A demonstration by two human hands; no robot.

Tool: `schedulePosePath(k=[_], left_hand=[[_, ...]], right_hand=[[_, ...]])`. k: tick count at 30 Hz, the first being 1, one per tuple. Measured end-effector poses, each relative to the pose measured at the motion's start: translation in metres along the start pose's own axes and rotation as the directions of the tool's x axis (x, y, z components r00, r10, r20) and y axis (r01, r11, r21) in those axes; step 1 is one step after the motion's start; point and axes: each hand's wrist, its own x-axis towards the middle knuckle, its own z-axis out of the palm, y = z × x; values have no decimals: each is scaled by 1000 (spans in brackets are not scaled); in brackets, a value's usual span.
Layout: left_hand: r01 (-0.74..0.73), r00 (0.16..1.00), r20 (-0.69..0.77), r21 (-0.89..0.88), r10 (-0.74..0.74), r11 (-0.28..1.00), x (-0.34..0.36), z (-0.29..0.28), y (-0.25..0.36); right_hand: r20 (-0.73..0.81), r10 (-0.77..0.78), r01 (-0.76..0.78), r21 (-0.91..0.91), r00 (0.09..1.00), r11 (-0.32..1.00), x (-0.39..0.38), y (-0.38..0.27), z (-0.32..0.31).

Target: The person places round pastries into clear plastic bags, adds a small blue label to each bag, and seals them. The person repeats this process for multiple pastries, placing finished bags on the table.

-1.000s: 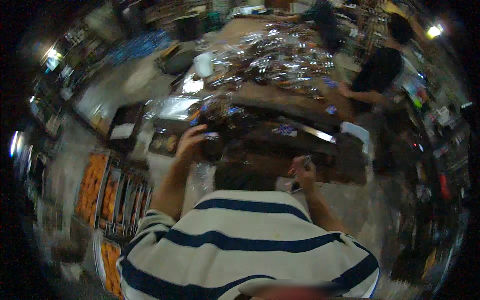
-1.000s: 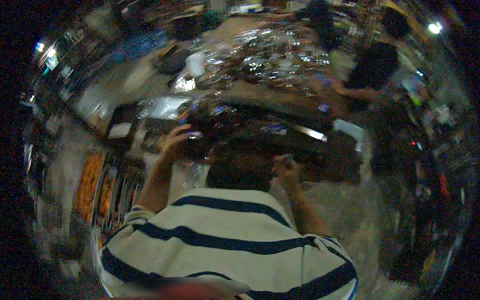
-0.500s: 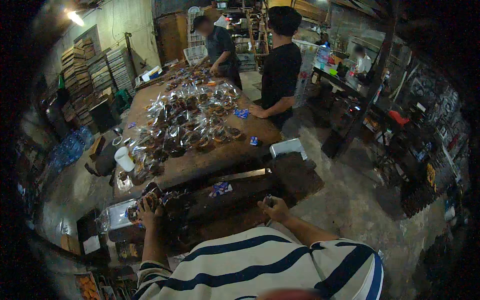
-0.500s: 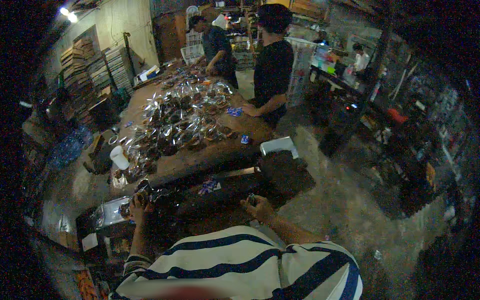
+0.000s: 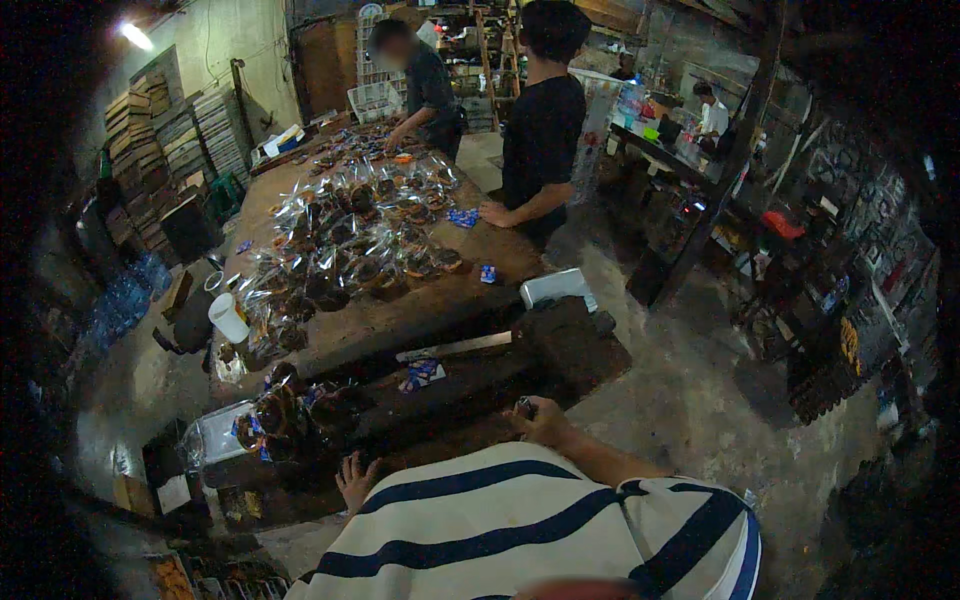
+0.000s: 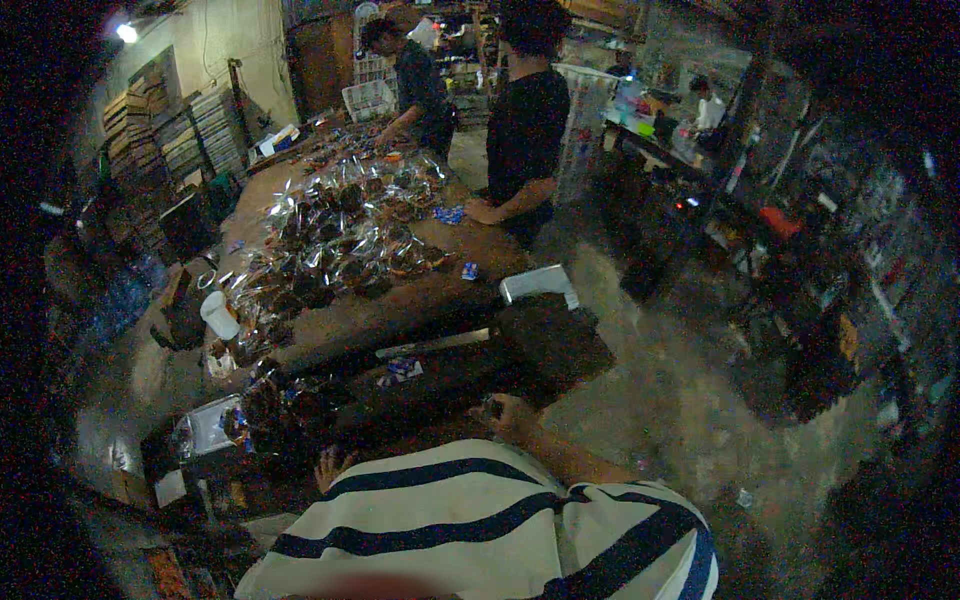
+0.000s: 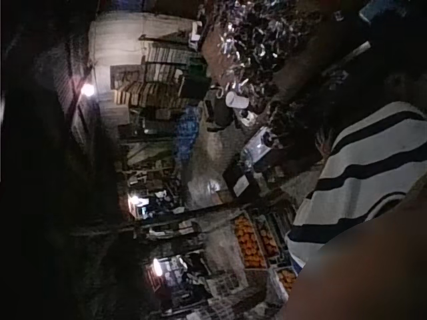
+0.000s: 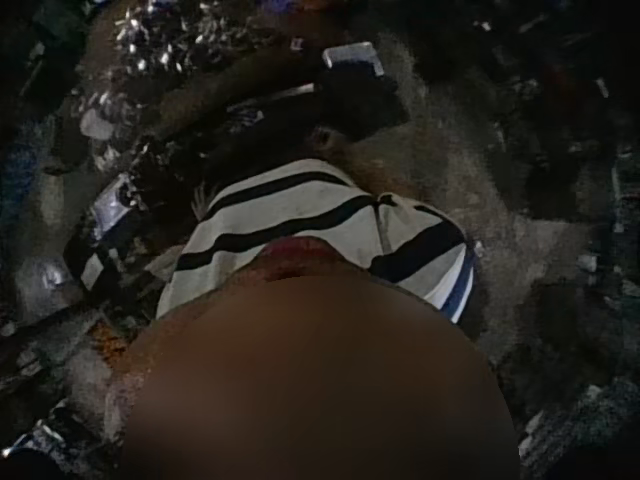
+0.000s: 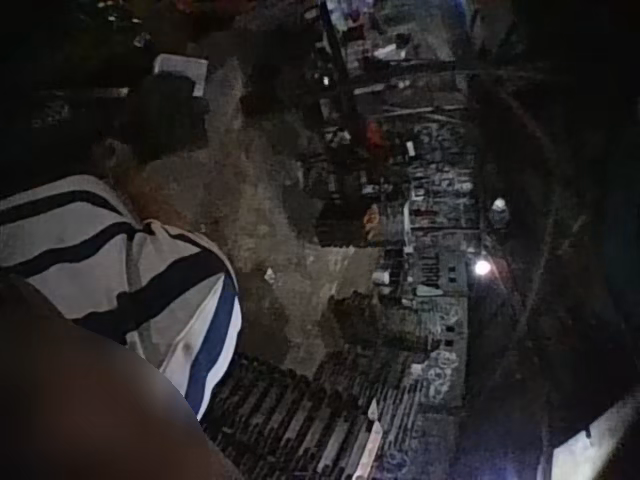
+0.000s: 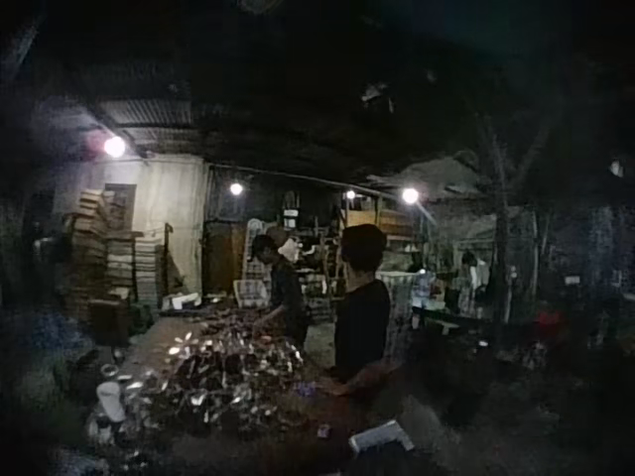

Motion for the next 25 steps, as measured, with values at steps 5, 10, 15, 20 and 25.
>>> schedulePosePath(k=[5,10,15,20,25], left_hand=[[33,977,205,-395,53,918,28,-21,-12],[173,917,397,-440,19,881,59,-76,-12],[-173,948,-317,-592,-29,787,116,-108,-21],[-81,994,-85,-246,62,966,155,-103,-36],[57,949,313,-258,27,965,175,-120,-39]], right_hand=[[40,49,-51,51,998,997,-19,-5,-11],[-69,-56,57,12,996,998,-36,-6,-32],[-97,108,-114,-58,989,992,-67,17,-50],[-131,318,-344,-311,939,886,-89,28,-59],[-207,480,-509,-120,853,852,-93,14,-79]])
